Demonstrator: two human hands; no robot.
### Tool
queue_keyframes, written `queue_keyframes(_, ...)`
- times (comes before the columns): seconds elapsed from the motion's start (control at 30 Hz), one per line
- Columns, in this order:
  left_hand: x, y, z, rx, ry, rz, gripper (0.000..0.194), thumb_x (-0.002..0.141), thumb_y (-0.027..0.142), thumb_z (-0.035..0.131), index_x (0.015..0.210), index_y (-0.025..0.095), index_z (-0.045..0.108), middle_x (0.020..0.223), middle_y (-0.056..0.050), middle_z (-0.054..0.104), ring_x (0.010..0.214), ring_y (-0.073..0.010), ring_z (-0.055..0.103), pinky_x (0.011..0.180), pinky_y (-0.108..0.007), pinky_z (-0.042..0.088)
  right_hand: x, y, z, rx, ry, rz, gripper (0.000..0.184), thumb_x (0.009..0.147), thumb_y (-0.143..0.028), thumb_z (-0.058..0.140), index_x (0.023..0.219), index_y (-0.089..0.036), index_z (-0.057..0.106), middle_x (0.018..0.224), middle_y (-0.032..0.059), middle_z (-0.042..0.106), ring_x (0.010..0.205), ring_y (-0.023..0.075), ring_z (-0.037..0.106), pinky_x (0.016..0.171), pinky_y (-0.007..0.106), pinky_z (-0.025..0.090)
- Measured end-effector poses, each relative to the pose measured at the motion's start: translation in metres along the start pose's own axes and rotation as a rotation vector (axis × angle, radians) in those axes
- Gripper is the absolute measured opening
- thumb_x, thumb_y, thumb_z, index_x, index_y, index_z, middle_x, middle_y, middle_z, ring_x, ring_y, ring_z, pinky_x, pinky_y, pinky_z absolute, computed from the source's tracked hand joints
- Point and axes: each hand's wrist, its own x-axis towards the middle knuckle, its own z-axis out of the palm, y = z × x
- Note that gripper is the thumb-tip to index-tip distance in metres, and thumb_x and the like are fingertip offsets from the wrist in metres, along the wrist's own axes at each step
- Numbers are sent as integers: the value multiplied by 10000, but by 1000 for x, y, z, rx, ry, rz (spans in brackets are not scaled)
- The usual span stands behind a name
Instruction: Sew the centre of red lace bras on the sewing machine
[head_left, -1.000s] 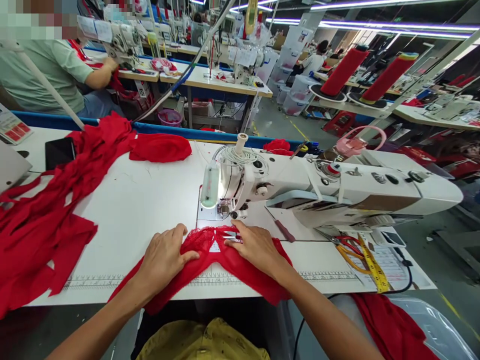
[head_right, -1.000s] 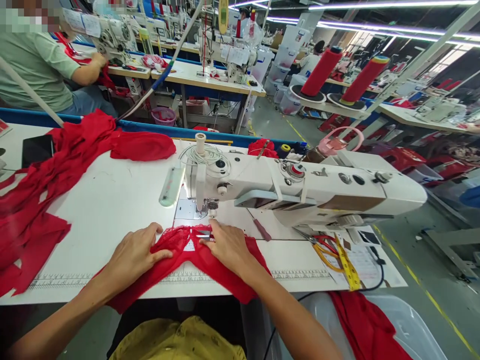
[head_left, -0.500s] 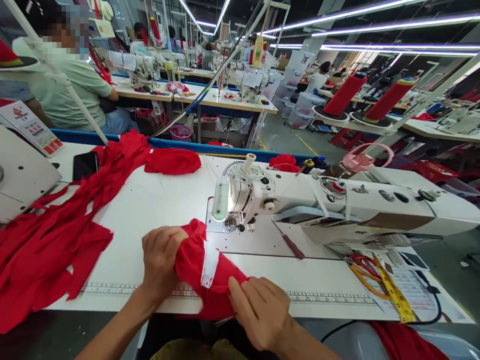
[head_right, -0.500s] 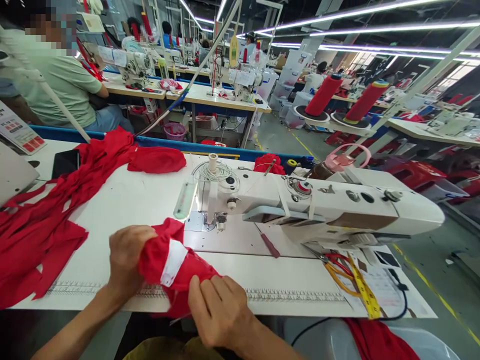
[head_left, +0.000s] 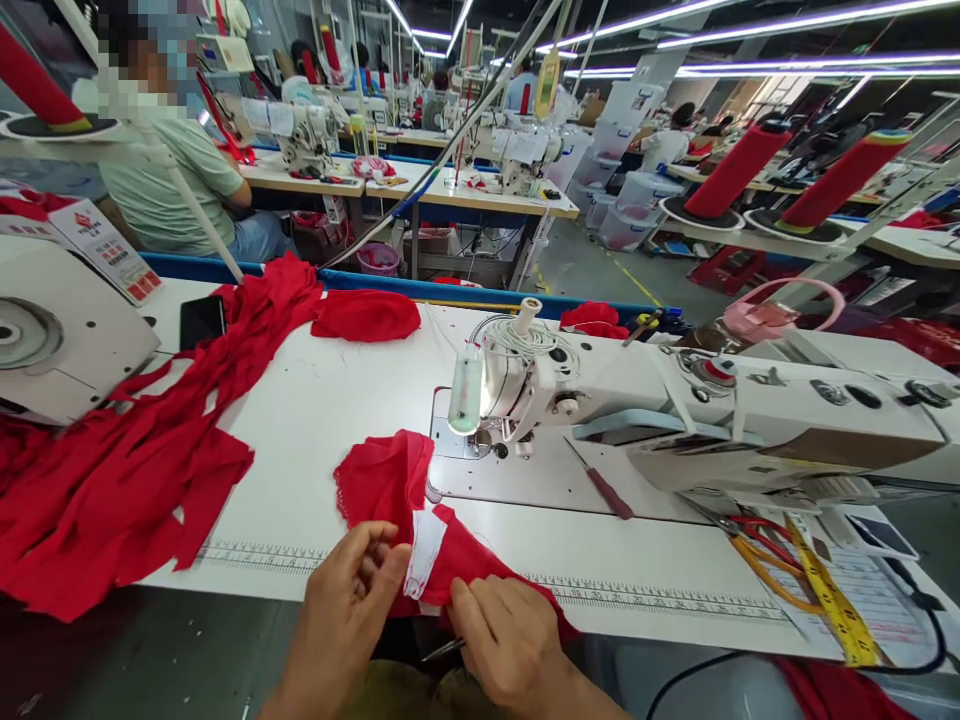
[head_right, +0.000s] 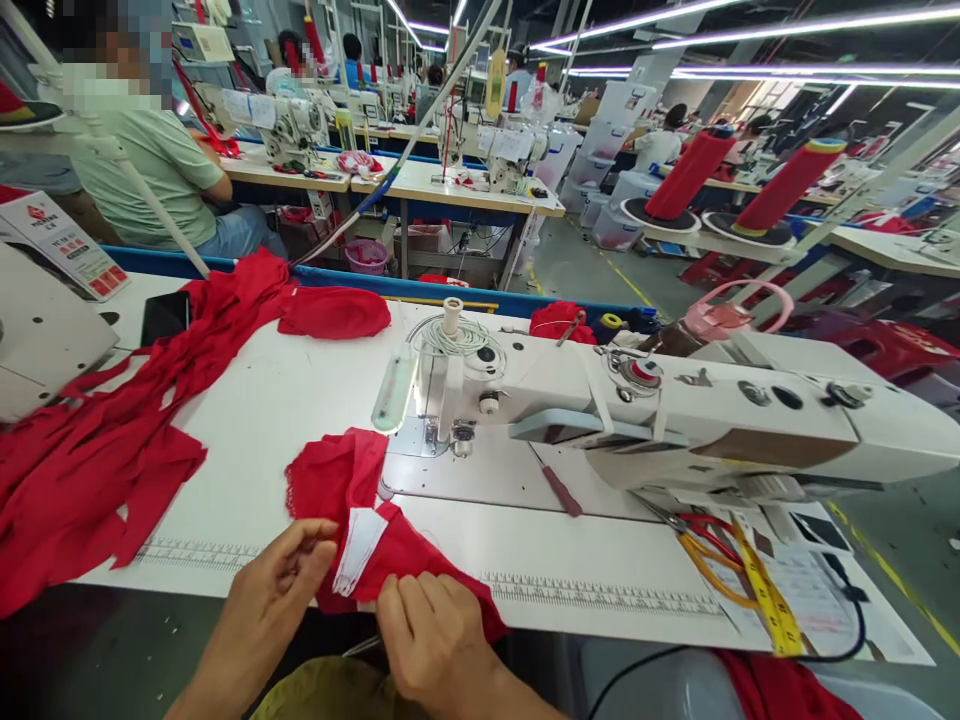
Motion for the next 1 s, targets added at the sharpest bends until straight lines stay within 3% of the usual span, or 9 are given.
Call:
queue_keyframes(0.13,16,-5,8,-4,-32,-22,344,803,546,694,792,218,592,657,41,502,581,-126,427,541,-226,363,0,-18,9,43,-81,-14,195,870,-44,464,912,-109,643,582,12,570,467,162,493,476,333,292)
queue_keyframes(0.23,21,-8,2,-103,-55,33,314,861,516,638,797,212,597,707,28,521,648,-137,457,605,-226,389,5,-21,7,368,-208,32,218,870,-144,478,1011,-120,643,622,6,628,477,166,537,433,314,307)
queue_keyframes(0.33,23,-6,-12,-243,-180,25,309,865,517,638,868,209,625,805,-1,582,771,-169,524,699,-237,439,24,-5,-2,807,-351,241,215,896,-219,524,1079,-203,635,666,-51,659,492,115,547,462,235,361)
queue_keyframes(0.4,24,-4,-23,-296,-269,6,311,867,517,647,906,209,636,838,-8,589,805,-172,521,724,-237,441,44,14,-4,906,-391,406,314,909,-174,489,1186,-239,622,734,-53,673,548,105,560,545,213,406)
queue_keyframes(0.5,25,-4,-35,-365,-398,-27,285,896,497,630,917,212,635,821,1,566,775,-155,494,713,-228,414,74,43,8,933,-409,458,364,979,-215,413,1304,-213,577,716,-41,615,558,112,498,584,228,400)
queue_keyframes(0.63,24,-7,-39,-498,-457,-102,293,890,484,623,855,195,582,764,16,492,688,-133,429,664,-234,373,95,64,33,957,-546,354,206,980,-261,444,918,-204,632,665,-48,505,606,119,439,593,231,375)
queue_keyframes(0.7,24,-7,-37,-519,-401,-115,299,878,487,617,831,199,553,736,30,447,650,-127,387,628,-234,356,97,68,38,961,-595,331,290,986,-296,440,724,-207,530,631,-55,432,584,113,392,552,226,342)
queue_keyframes(0.8,26,-4,-33,-411,-332,-57,310,878,513,604,827,213,547,757,28,462,700,-148,425,663,-244,385,98,71,37,938,-636,313,332,992,-310,428,673,-214,432,628,-58,410,575,110,375,533,228,308)
queue_keyframes(1.0,34,1,-26,-243,-354,-26,324,812,526,672,818,210,599,809,-1,554,809,-189,511,748,-259,429,96,78,33,850,-641,317,329,941,-206,478,638,-216,350,590,-75,374,538,104,316,538,247,250)
